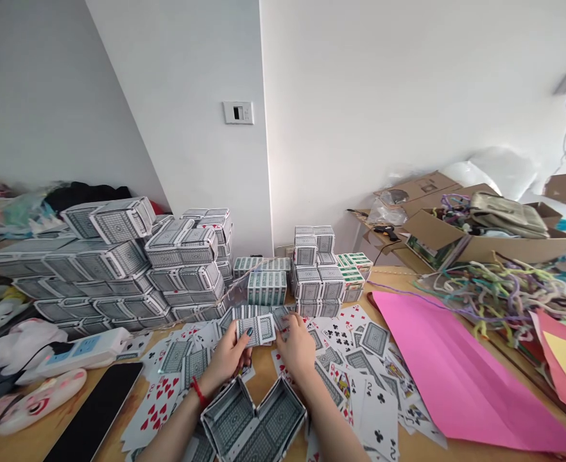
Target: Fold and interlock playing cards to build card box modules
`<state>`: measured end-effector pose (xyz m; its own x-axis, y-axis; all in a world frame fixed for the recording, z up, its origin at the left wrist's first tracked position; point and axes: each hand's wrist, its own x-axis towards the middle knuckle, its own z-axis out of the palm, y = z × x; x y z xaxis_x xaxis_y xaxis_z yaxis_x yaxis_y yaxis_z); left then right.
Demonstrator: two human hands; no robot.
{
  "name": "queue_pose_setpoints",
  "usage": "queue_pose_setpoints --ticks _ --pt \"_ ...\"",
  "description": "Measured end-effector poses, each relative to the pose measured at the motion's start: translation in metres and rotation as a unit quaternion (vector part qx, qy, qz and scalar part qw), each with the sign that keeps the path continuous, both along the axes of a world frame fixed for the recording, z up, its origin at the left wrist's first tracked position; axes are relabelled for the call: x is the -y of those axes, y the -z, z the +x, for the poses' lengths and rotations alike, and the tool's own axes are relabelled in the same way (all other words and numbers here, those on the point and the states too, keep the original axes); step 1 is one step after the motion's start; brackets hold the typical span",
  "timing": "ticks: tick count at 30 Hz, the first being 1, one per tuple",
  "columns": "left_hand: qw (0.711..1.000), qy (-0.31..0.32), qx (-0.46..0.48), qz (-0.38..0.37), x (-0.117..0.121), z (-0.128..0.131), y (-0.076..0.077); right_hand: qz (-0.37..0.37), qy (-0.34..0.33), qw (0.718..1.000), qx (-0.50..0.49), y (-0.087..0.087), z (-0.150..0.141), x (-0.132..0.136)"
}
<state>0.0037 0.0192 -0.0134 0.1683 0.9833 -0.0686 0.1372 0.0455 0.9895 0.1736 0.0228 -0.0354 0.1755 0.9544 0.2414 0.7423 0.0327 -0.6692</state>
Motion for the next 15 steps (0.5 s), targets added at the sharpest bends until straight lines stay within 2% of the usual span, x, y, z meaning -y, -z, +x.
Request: queue_pose_setpoints --ticks 3,9,13,15 --pt "1.000 0.005 0.002 0.008 -0.0001 -0.0013 -0.0011 0.023 -0.007 0.997 -0.071 0.0020 0.0035 0.0001" --pt "1.000 0.005 0.001 0.016 0.0011 -0.0021 -0.0026 0.014 -0.006 0.991 -0.132 -0.0002 0.0044 0.0008" --pt "1.000 -0.004 0.007 0.017 -0.0002 -0.0017 -0.0008 0.009 -0.035 0.957 -0.287 0.0011 0.0057 -0.0023" --pt "1.000 -0.009 0.013 0.017 -0.0010 -0.0018 0.0008 -0.004 -0.052 0.941 -0.335 0.0032 0.0062 -0.0043"
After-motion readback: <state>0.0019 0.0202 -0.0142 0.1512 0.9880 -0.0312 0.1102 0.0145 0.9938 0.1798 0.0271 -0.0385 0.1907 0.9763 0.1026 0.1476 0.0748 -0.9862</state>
